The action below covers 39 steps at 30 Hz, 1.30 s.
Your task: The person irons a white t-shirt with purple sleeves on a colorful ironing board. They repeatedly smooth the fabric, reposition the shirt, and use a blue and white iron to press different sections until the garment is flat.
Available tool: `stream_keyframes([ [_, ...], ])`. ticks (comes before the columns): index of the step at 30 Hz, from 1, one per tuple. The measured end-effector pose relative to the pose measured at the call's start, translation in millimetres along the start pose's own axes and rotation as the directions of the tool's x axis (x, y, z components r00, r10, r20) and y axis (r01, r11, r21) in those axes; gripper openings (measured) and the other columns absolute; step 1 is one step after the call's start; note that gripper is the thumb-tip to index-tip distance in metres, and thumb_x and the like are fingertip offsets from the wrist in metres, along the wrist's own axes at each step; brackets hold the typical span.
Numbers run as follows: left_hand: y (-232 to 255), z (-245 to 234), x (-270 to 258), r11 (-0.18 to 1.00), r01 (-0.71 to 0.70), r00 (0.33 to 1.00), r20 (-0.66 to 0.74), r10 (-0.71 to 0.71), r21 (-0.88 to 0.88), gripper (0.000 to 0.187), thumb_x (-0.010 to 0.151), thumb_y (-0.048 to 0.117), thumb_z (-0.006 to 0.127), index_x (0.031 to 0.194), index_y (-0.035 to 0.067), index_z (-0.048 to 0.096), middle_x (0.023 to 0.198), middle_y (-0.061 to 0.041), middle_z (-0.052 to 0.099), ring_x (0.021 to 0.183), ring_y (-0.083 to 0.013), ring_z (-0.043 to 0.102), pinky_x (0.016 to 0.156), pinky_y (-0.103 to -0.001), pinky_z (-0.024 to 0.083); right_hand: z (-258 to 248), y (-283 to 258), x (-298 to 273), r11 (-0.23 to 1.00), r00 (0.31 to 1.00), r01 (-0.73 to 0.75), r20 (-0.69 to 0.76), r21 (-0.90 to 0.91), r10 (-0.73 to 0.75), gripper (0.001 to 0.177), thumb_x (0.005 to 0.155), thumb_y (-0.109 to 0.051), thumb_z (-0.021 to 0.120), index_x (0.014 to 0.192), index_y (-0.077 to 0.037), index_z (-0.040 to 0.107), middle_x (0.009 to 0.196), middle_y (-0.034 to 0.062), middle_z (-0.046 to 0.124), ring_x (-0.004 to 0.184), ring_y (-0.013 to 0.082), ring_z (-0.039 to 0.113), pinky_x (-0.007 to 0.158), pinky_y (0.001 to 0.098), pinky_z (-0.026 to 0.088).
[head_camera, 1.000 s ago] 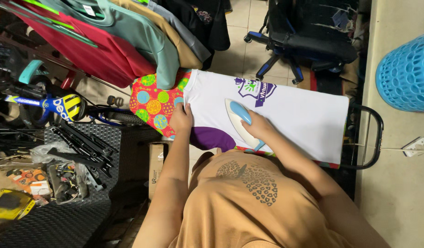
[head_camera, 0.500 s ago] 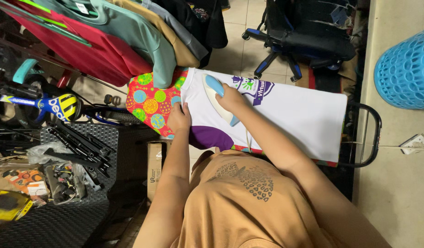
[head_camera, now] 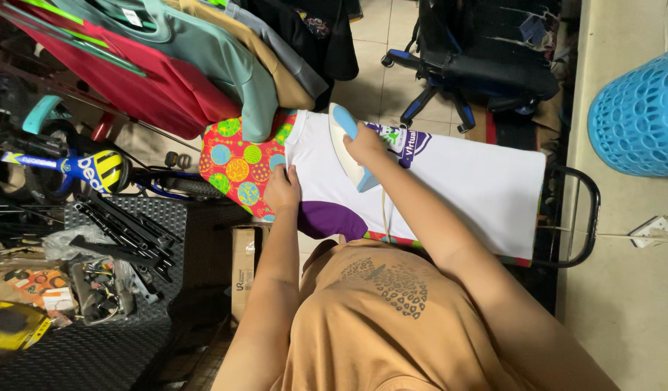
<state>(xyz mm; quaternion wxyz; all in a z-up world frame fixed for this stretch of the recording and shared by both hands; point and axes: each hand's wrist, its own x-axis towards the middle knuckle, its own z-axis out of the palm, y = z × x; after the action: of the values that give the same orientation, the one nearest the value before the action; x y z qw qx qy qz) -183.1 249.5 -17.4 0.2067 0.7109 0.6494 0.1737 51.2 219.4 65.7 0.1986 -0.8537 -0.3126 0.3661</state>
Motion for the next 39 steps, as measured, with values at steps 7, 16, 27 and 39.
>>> stream_keyframes([
  [7,-2,-1,-1,0.999,-0.011,1.0,-0.018,0.01,-0.034,0.032,0.098,0.042,0.061,0.108,0.012,0.068,0.098,-0.012,0.074,0.089,-0.036,0.07,0.073,-0.05,0.053,-5,31,-24,0.998,0.997,0.065,-0.051,0.021,-0.064,0.049,0.09,-0.031,0.064,0.132,-0.007,0.058,0.091,0.0187,0.073,0.065,0.0315,0.073,0.063,0.0428,0.059],
  [16,1,-3,1,1.0,0.012,1.0,0.025,-0.012,-0.026,0.033,0.098,0.043,0.061,0.108,0.012,0.068,0.097,-0.013,0.074,0.089,-0.0361,0.069,0.073,-0.05,0.053,-26,89,-70,0.996,0.997,-0.072,-0.024,-0.051,0.071,0.049,0.092,-0.036,0.065,0.128,-0.003,0.06,0.089,0.0208,0.074,0.066,0.0329,0.074,0.067,0.0448,0.06],
  [27,0,-5,-3,0.998,-0.04,0.999,-0.019,0.039,-0.047,0.033,0.098,0.041,0.062,0.106,0.01,0.068,0.095,-0.014,0.073,0.088,-0.0371,0.069,0.072,-0.05,0.052,-35,41,-20,0.999,0.999,-0.028,0.026,0.034,0.027,0.048,0.094,-0.032,0.064,0.133,-0.005,0.057,0.082,0.0162,0.073,0.055,0.0247,0.068,0.058,0.0397,0.057],
  [39,-9,6,16,0.971,0.189,0.979,0.104,-0.175,-0.145,0.04,0.098,0.049,0.062,0.091,0.01,0.068,0.083,-0.012,0.072,0.08,-0.0353,0.068,0.07,-0.049,0.051,-21,57,-54,0.85,0.852,0.507,0.237,-0.146,-0.467,0.044,0.087,-0.036,0.073,0.121,-0.009,0.068,0.094,0.0194,0.074,0.084,0.0339,0.072,0.075,0.0438,0.056],
])
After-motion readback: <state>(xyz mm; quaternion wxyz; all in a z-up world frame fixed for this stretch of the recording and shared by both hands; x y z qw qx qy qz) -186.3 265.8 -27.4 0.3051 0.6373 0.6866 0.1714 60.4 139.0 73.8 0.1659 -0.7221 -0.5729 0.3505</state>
